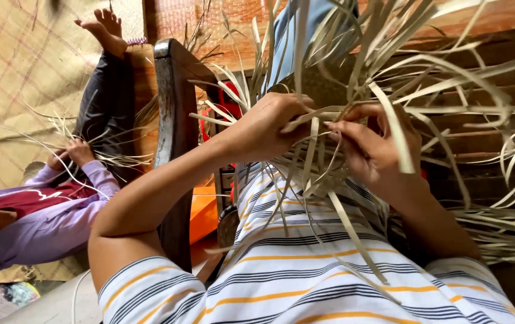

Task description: Weaving natural fibers to construct a basket or similar item

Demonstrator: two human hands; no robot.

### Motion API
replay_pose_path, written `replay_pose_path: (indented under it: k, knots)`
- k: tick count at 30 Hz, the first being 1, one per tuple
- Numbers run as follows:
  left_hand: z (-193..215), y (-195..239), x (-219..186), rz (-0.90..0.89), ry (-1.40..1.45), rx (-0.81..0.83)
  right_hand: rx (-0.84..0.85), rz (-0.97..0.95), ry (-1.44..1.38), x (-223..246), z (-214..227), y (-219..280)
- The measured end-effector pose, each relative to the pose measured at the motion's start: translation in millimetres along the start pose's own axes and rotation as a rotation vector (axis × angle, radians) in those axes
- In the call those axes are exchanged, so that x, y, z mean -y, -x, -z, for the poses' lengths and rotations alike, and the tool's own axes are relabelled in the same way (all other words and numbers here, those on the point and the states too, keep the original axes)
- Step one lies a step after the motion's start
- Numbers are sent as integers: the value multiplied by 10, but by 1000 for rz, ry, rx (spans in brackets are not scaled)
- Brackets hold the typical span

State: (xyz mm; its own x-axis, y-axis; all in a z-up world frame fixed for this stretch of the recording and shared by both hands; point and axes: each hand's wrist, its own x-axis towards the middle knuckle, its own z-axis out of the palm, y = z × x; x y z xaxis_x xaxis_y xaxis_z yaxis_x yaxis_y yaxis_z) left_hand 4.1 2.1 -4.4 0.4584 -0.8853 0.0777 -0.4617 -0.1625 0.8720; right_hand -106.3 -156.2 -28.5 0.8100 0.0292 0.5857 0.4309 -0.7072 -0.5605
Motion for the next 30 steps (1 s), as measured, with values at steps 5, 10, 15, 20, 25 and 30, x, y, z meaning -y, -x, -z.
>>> replay_pose_path:
  k: [5,10,15,20,25,30]
  knots:
    - [-39,2,84,91,55,23,-49,-156,-237,224,69,-60]
    - [-44,22,36,148,115,16,-35,169,96,13,-10,106]
    - [-116,33,122,143,117,-39,-113,354,286,111,-47,-22]
    - [-73,42,24,-229,-118,-58,-129,293,195,42,-79,-36]
    - [-50,37,-77,-285,-102,-67,-127,125,37,-19,-99,-46]
    - [-148,45,-4,-238,-136,-125,-192,36,-128,143,19,-183]
